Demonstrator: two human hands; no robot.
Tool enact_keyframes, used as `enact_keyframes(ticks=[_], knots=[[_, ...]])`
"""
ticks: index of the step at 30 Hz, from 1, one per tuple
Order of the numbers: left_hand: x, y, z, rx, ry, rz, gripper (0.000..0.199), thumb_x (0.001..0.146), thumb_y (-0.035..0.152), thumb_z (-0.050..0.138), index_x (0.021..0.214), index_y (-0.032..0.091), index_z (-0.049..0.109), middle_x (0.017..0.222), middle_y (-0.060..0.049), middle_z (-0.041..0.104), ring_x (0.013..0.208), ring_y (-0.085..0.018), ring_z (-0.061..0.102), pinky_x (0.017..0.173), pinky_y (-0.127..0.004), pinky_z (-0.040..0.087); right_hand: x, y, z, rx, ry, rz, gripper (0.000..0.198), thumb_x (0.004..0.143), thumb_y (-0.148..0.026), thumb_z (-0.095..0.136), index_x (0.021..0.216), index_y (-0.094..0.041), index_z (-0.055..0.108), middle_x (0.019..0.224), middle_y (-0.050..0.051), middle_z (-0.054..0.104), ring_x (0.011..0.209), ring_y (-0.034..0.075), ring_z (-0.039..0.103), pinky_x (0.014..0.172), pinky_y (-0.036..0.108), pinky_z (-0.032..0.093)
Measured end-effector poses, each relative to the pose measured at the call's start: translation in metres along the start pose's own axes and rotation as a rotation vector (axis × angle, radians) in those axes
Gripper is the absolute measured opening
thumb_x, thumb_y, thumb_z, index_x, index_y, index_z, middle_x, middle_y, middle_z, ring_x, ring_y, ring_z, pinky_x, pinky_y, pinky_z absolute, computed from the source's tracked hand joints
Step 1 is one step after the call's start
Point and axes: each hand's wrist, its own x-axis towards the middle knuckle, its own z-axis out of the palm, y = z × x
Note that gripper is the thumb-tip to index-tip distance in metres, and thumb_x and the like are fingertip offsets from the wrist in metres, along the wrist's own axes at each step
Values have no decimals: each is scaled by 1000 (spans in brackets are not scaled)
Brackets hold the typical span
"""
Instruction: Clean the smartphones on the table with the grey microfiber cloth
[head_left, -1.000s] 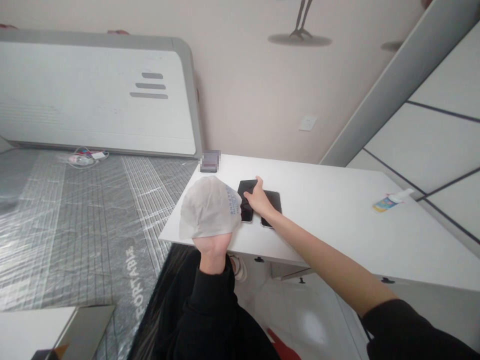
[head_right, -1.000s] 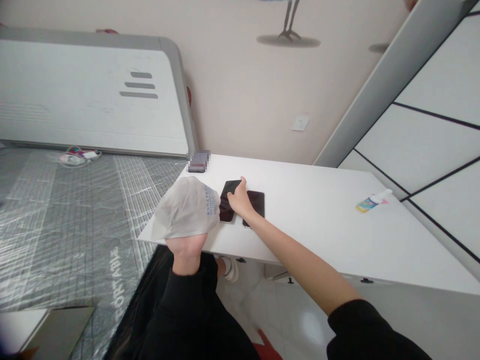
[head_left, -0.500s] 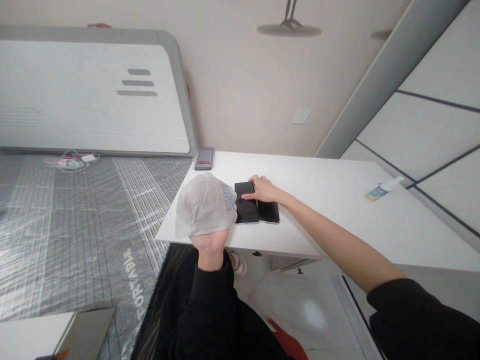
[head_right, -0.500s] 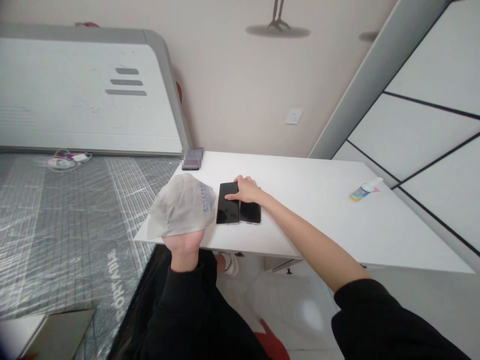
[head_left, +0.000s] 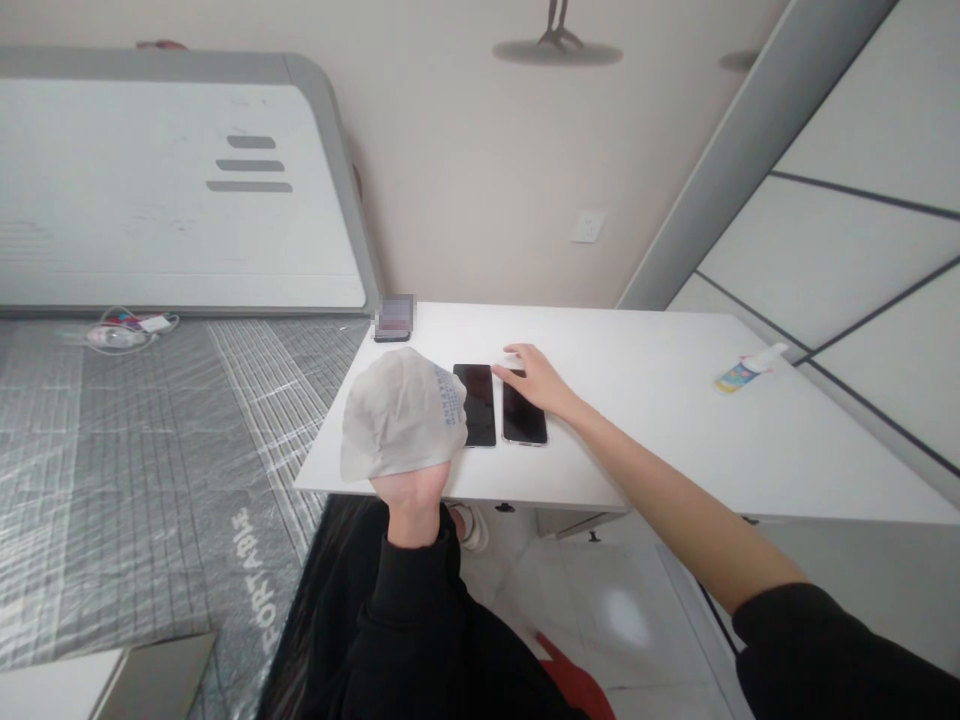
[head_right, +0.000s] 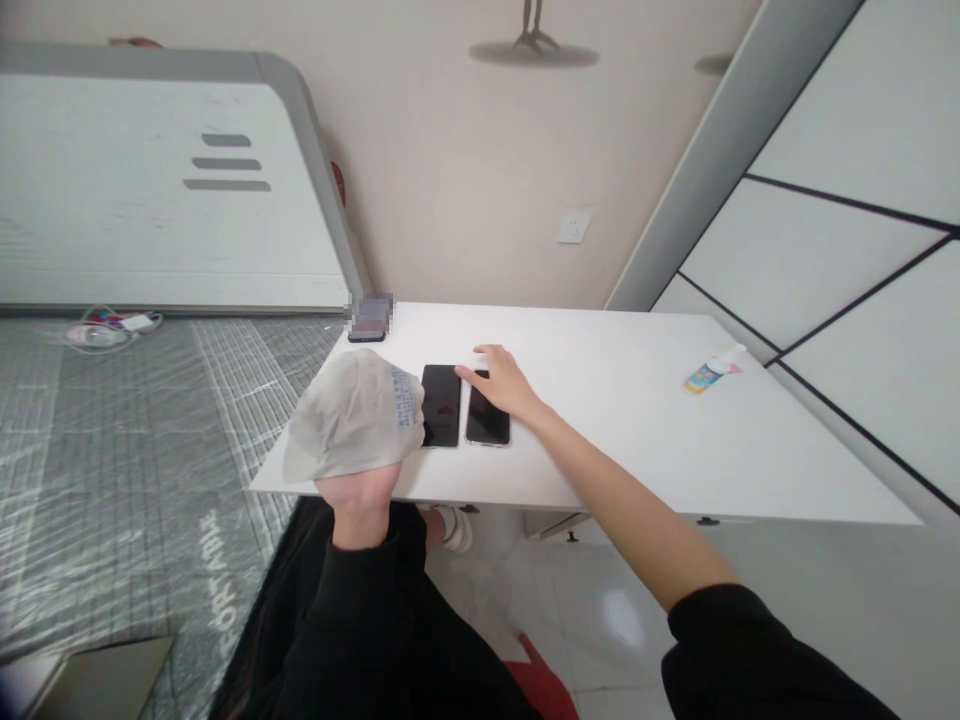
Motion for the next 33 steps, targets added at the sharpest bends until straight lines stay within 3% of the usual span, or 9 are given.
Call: enact_keyframes(ticks=[5,8,13,18,22,27,33], knots=[[4,-2,-3,12,51,-60,58,106,55,32,101,27,82,123,-8,81,134,-32,67,103,-52,60,-36,44,-20,-45,74,119,78,94,-59,65,149,-6,53,155,30,51,148,43,45,124,60,32],[4,-4,-2,36,43,-81,60,108,52,26,98,29,80,124,-2,81,131,-27,69,103,-48,59,-43,54,-21,-51,42,89,77,91,-61,67,150,-12,55,160,26,50,151,41,43,126,61,31],[8,-6,1,41,-52,-199,37,105,40,48,107,22,80,115,-8,83,129,-25,71,113,-49,55,-29,42,-9,-42,14,-2,61,96,-51,65,144,-14,63,158,21,55,149,36,47,126,55,33],[10,-5,1,109,-116,-209,21,97,39,65,107,28,79,110,-1,84,128,-24,71,113,-44,56,-18,25,4,-33,27,-82,51,97,-52,64,134,-18,68,140,18,65,133,37,54,117,56,41],[8,-2,4,184,-139,-210,24,94,42,69,112,28,78,118,0,82,121,-23,73,108,-39,59,-17,25,4,-5,14,-117,49,92,-53,71,126,-18,70,126,17,67,121,36,57,110,55,44],[4,1,11,348,-175,-351,28,94,43,68,117,27,75,119,-2,81,124,-27,72,106,-43,61,-17,30,-5,98,-24,-151,47,86,-46,80,124,-20,69,125,14,67,120,33,60,110,51,47],[29,-1,28,565,-122,-232,28,92,26,66,119,24,75,106,-3,82,120,-25,73,106,-38,61,-16,43,-20,479,-54,-100,37,78,-40,84,109,-21,74,117,9,69,111,28,65,106,46,49]])
